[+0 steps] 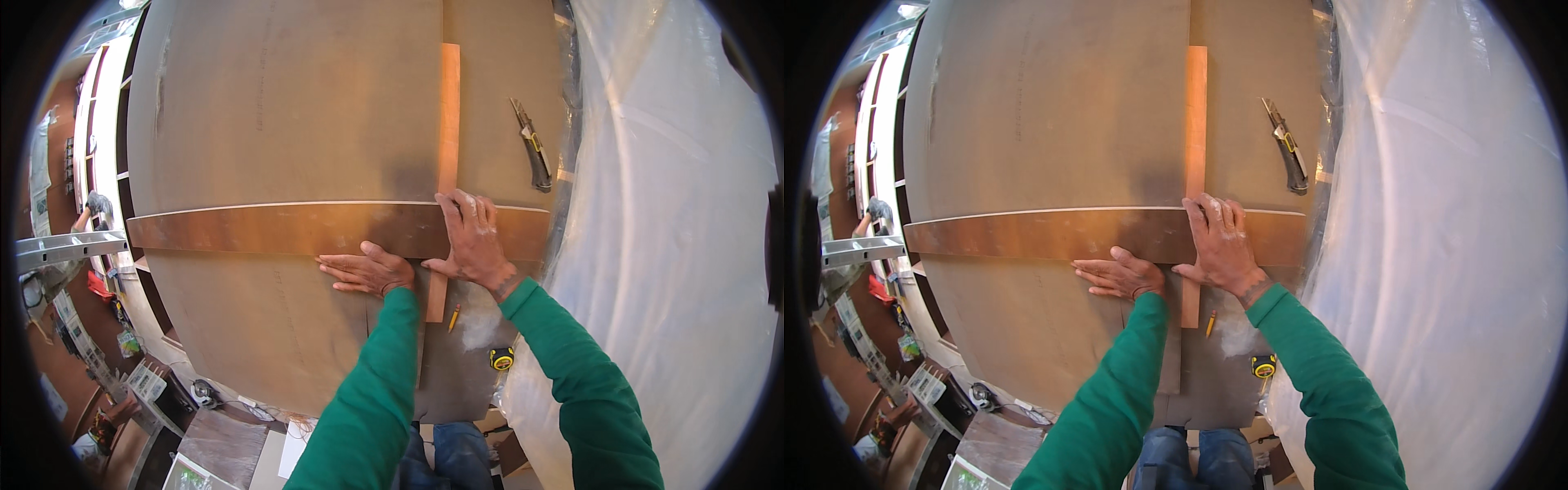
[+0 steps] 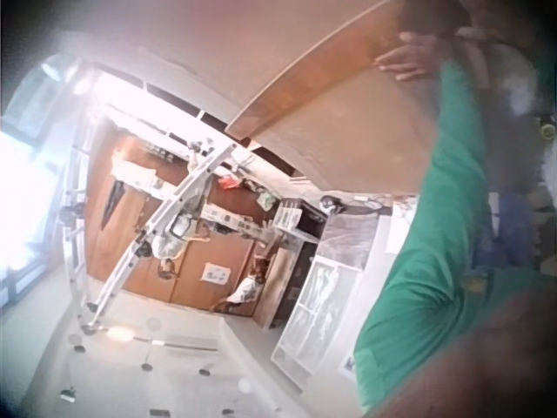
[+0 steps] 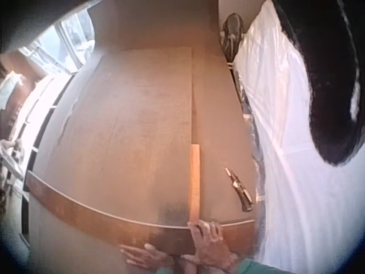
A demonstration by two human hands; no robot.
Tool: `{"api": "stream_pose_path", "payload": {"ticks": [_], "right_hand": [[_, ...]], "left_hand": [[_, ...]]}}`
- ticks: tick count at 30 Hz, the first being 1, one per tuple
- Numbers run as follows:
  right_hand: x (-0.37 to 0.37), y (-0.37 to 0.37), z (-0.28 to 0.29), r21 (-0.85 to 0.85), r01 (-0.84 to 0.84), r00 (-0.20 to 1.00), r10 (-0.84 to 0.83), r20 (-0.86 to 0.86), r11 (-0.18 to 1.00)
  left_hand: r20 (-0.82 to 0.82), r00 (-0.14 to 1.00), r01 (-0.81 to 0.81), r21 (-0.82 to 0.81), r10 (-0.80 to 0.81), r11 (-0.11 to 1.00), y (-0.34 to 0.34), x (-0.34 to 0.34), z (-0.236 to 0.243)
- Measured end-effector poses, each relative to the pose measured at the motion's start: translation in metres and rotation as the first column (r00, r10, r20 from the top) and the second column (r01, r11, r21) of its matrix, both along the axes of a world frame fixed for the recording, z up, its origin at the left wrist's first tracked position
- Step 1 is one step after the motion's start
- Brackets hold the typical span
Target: The person measures a large sheet of wood with a tape measure and marks it with a pencil. They then use a straight edge and a utility knife to cut the wood along the marked line. Finally, they lift and move the cut piece of wood.
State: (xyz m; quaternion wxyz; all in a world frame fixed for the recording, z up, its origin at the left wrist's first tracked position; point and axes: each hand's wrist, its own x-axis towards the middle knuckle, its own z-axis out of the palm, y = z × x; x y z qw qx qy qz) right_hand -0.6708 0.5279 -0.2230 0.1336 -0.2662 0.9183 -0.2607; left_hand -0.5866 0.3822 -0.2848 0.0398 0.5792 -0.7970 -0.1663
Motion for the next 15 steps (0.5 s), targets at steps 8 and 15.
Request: {"api": "stream_pose_path", "payload": {"ticks": [8, 15], "right_hand": [[-0.003, 0.002, -0.010, -0.044, -0.025, 0.998, 0.022, -0.055, 0.999], [-0.003, 0.004, -0.013, -0.067, -0.033, 0.997, 0.029, -0.068, 0.997]], "left_hand": [[-0.040, 0.999, 0.004, 0.004, -0.003, 1.000, -0.001, 0.001, 0.001], [-0.078, 0.997, 0.005, 0.023, -0.003, 1.000, -0.001, 0.003, 0.003]]}}
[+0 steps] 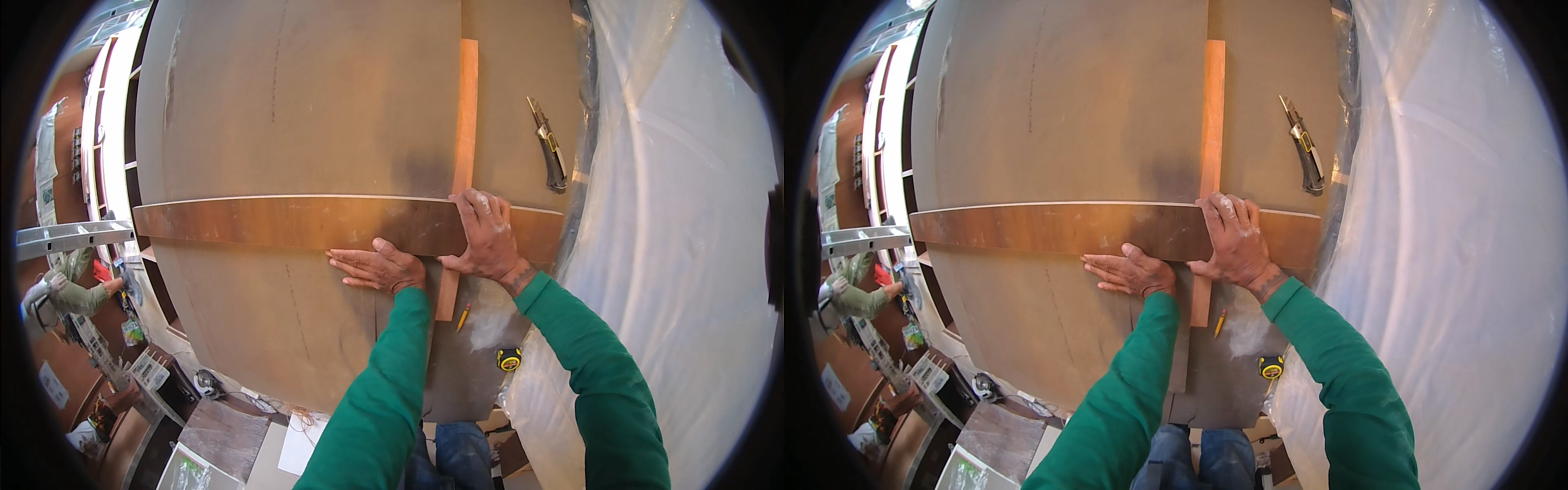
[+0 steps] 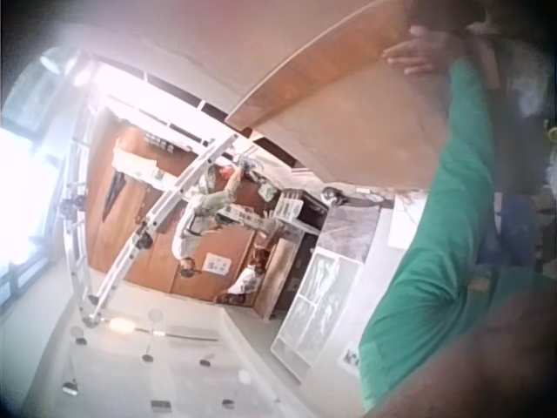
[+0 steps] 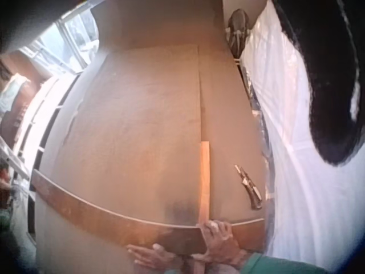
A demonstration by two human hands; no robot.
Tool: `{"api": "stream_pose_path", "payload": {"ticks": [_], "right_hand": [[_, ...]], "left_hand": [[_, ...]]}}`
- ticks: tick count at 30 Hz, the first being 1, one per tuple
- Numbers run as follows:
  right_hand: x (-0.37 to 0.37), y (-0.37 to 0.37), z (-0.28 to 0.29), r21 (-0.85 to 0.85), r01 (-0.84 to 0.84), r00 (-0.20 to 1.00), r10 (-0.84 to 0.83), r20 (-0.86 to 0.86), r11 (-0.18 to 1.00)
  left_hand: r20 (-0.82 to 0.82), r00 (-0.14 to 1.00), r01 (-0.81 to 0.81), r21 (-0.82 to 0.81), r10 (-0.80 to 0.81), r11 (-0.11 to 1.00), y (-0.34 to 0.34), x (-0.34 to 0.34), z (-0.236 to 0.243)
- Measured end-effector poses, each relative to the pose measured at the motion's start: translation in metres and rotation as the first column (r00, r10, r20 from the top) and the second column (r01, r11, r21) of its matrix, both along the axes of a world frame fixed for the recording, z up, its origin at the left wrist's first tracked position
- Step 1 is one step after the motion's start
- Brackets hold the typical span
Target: The person measures a large sheet of wood with a tape measure and marks it with a pencil. They then use a straight edge and a utility knife to cut the wood along the marked line. Finally, they lift and move the cut piece of wood.
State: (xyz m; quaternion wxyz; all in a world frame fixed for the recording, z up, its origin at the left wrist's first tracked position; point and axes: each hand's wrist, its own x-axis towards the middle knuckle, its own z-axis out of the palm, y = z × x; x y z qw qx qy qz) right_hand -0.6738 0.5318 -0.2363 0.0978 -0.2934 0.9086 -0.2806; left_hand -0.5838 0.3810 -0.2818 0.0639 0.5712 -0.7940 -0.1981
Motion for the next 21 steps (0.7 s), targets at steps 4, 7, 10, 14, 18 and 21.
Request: {"api": "stream_pose_path", "payload": {"ticks": [4, 7, 10, 14, 18, 21], "right_hand": [[-0.0011, 0.0010, -0.0006, 0.002, -0.010, 1.000, 0.010, -0.006, 1.000], [-0.0023, 0.0015, -0.0017, -0.010, -0.021, 1.000, 0.021, -0.006, 1.000], [-0.0025, 0.0012, 0.0001, -0.018, -0.023, 1.000, 0.022, -0.017, 1.000], [-0.0023, 0.0011, -0.0008, -0.009, -0.027, 1.000, 0.027, 0.004, 1.000], [-0.0034, 0.0027, -0.0004, 0.006, -0.026, 1.000, 0.026, 0.003, 1.000], [-0.0027, 0.0043, 0.0010, 0.024, -0.033, 0.999, 0.033, 0.010, 0.999]], "left_hand": [[-0.001, 1.000, 0.002, 0.015, -0.002, 1.000, -0.0003, -0.0003, 0.0014], [-0.010, 1.000, 0.001, 0.009, -0.001, 1.000, -0.0007, -0.0018, 0.0024], [0.020, 1.000, -0.005, 0.011, 0.005, 1.000, -0.0009, -0.0013, 0.0009], [0.036, 0.999, -0.010, 0.006, 0.010, 1.000, -0.0004, -0.0038, 0.0031], [0.085, 0.996, 0.003, 0.002, -0.003, 1.000, 0.0009, -0.0060, 0.0038], [0.137, 0.990, -0.009, 0.009, 0.007, 1.000, 0.0022, -0.0047, 0.0047]]}}
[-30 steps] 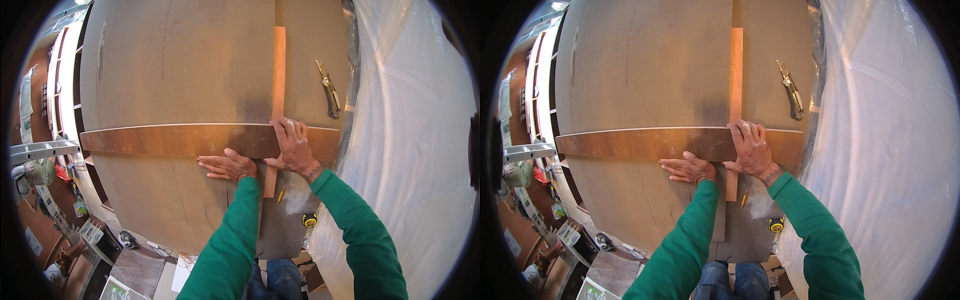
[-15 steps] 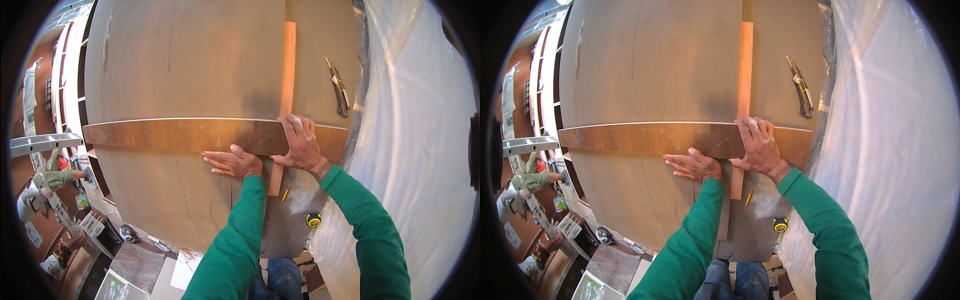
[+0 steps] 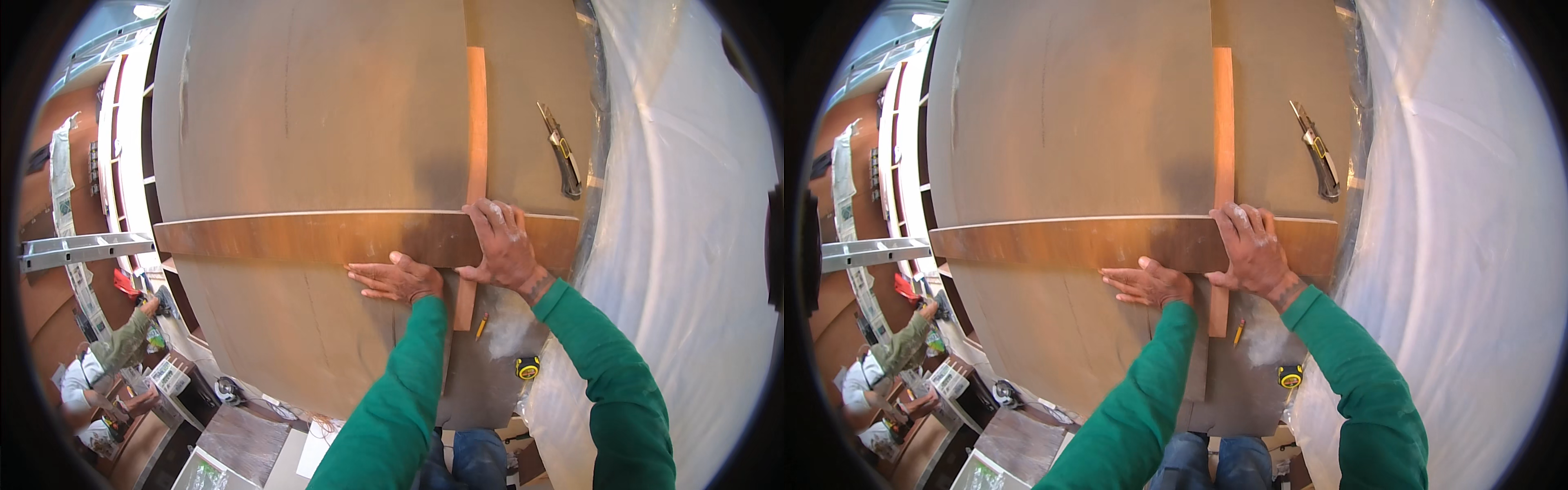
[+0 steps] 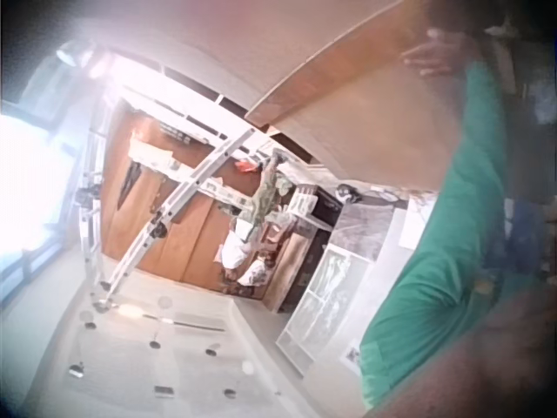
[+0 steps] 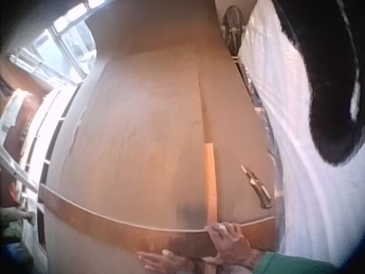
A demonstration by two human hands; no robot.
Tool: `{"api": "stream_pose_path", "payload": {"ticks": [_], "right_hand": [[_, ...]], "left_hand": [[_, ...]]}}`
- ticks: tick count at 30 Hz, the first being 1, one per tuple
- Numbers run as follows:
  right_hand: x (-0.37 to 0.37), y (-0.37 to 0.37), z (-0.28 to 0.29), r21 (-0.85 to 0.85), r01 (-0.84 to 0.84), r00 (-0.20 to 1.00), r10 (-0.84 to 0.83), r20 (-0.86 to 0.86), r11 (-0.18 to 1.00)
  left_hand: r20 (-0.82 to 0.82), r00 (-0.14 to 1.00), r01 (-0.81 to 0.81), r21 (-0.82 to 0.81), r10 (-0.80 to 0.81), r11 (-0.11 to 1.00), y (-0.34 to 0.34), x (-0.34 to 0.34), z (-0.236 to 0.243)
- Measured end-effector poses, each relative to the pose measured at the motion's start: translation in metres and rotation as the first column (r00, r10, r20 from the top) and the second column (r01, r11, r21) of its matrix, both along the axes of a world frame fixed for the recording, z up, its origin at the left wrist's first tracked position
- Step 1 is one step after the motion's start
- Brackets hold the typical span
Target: The person measures a large sheet of wood with a tape measure and marks it with a pencil. They then use a straight edge and a utility knife to cut the wood along the marked line. Finally, they lift and move the cut piece of wood.
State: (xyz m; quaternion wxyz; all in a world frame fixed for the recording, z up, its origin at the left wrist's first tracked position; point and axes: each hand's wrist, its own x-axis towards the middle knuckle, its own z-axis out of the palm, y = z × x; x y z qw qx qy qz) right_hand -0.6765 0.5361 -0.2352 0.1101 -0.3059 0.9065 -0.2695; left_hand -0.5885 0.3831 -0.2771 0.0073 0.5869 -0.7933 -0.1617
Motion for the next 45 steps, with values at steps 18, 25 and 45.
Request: {"api": "stream_pose_path", "payload": {"ticks": [18, 25, 45], "right_hand": [[0.004, -0.004, 0.006, -0.022, 0.018, 0.999, -0.018, -0.031, 1.000], [0.008, -0.007, 0.005, 0.046, 0.019, 0.996, -0.015, -0.088, 0.999], [0.016, 0.000, 0.005, 0.052, 0.013, 0.996, -0.009, -0.086, 0.999]], "left_hand": [[0.048, 0.999, 0.007, -0.005, -0.007, 1.000, -0.002, -0.002, 0.004], [-0.010, 0.999, 0.034, -0.015, -0.034, 0.999, -0.004, 0.000, 0.001], [0.145, 0.907, -0.385, -0.100, 0.396, 0.918, -0.135, -0.074, 0.023]]}}
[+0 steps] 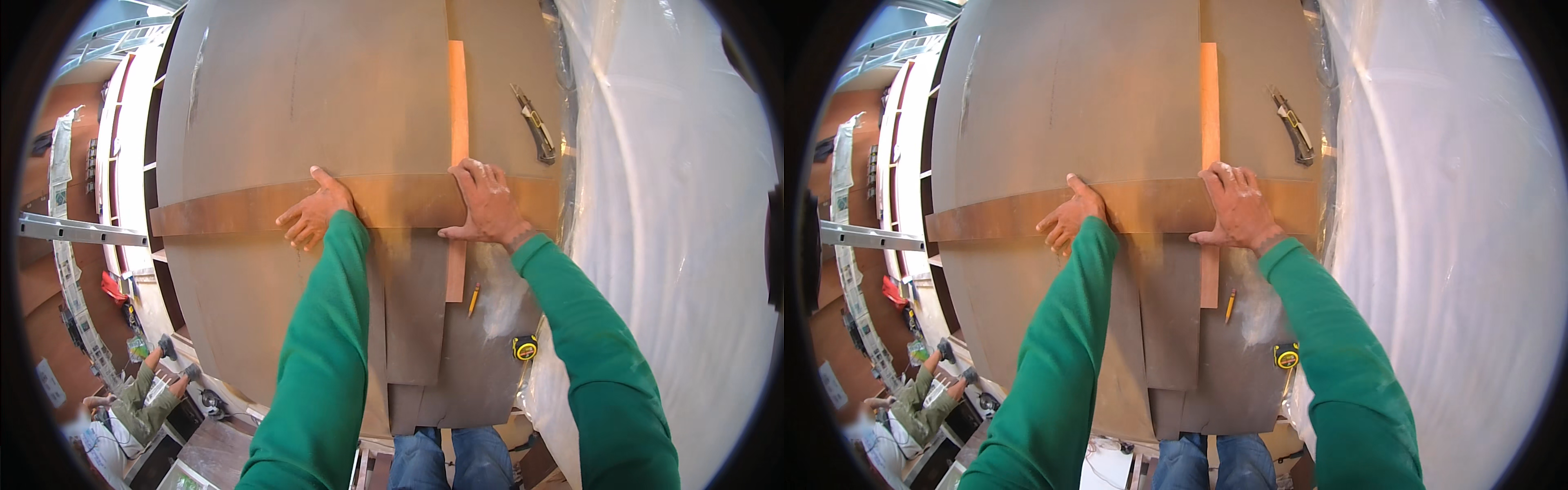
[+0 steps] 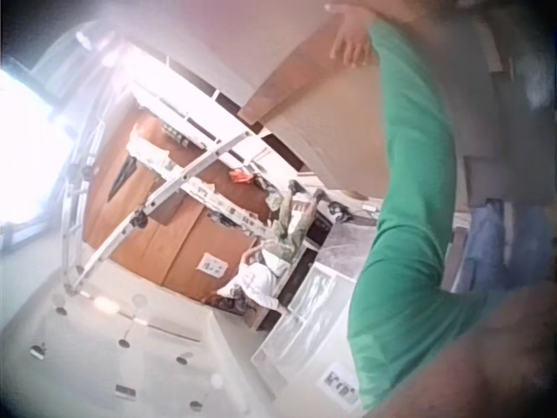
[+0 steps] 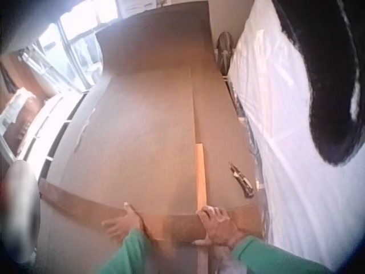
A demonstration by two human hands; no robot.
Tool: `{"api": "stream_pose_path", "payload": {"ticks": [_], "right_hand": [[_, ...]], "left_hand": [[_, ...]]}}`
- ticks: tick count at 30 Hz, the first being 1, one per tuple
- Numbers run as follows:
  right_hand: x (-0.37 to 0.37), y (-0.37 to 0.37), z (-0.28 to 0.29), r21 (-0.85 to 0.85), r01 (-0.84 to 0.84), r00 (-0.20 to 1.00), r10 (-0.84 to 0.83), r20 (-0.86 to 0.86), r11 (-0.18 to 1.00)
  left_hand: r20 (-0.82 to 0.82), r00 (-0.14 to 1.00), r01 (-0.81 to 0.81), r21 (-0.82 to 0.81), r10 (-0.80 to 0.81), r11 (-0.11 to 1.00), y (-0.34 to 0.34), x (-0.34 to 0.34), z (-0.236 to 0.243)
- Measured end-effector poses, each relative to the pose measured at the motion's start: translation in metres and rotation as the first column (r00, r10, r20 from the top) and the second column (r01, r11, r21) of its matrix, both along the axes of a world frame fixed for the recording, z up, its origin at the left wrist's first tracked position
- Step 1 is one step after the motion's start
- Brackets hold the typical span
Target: The person measures a large sheet of wood with a tape measure and marks it with a pencil. They then use a straight edge and a utility knife to cut the wood along the marked line. Finally, they lift and move the cut piece of wood.
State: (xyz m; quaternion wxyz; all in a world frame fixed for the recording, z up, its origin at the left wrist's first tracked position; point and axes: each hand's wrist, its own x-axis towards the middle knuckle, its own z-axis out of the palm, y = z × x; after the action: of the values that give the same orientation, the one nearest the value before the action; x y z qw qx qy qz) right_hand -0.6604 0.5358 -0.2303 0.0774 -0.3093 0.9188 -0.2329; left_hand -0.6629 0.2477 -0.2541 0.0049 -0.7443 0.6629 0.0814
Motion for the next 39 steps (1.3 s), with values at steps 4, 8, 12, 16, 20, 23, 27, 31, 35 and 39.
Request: {"api": "stream_pose_path", "payload": {"ticks": [4, 8, 12, 16, 20, 23, 27, 31, 35, 39], "right_hand": [[-0.033, -0.011, -0.011, -0.024, 0.240, 0.933, -0.224, 0.280, 0.971], [-0.110, -0.062, -0.024, -0.299, 0.756, 0.650, -0.721, 0.240, 0.582], [-0.150, -0.104, -0.037, -0.245, 0.567, 0.792, -0.602, -0.097, 0.786], [-0.149, -0.117, -0.053, 0.093, 0.514, 0.847, -0.487, -0.215, 0.853], [-0.158, -0.125, -0.054, 0.036, 0.514, 0.850, -0.504, -0.153, 0.857], [-0.159, -0.123, -0.057, -0.030, 0.558, 0.825, -0.559, -0.088, 0.829], [-0.158, -0.123, -0.061, 0.026, 0.549, 0.831, -0.542, -0.128, 0.836], [-0.162, -0.123, -0.062, 0.042, 0.532, 0.838, -0.519, -0.169, 0.846], [-0.162, -0.125, -0.059, 0.072, 0.524, 0.842, -0.504, -0.193, 0.848], [-0.164, -0.124, -0.058, 0.075, 0.519, 0.844, -0.497, -0.200, 0.851]], "left_hand": [[0.005, 1.000, -0.003, -0.046, 0.003, 0.999, -0.007, -0.003, -0.006], [-0.005, 1.000, -0.019, -0.031, 0.018, 0.999, -0.005, -0.007, -0.003], [0.024, 1.000, -0.016, -0.034, 0.017, 0.999, 0.000, -0.011, -0.005], [0.010, 1.000, -0.025, 0.016, 0.025, 1.000, -0.001, -0.011, 0.003], [0.028, 0.999, -0.045, -0.045, 0.046, 0.998, -0.009, -0.012, -0.006], [0.013, 1.000, -0.017, -0.061, 0.018, 0.998, -0.004, -0.009, -0.005], [0.024, 1.000, -0.012, -0.010, 0.013, 1.000, -0.008, -0.003, -0.007], [-0.002, 0.999, -0.034, 0.080, 0.034, 0.996, -0.008, -0.011, 0.004], [-0.044, 0.997, -0.055, 0.049, 0.057, 0.997, -0.006, -0.010, 0.007], [-0.161, 0.982, -0.088, 0.086, 0.101, 0.992, -0.004, -0.010, 0.011]]}}
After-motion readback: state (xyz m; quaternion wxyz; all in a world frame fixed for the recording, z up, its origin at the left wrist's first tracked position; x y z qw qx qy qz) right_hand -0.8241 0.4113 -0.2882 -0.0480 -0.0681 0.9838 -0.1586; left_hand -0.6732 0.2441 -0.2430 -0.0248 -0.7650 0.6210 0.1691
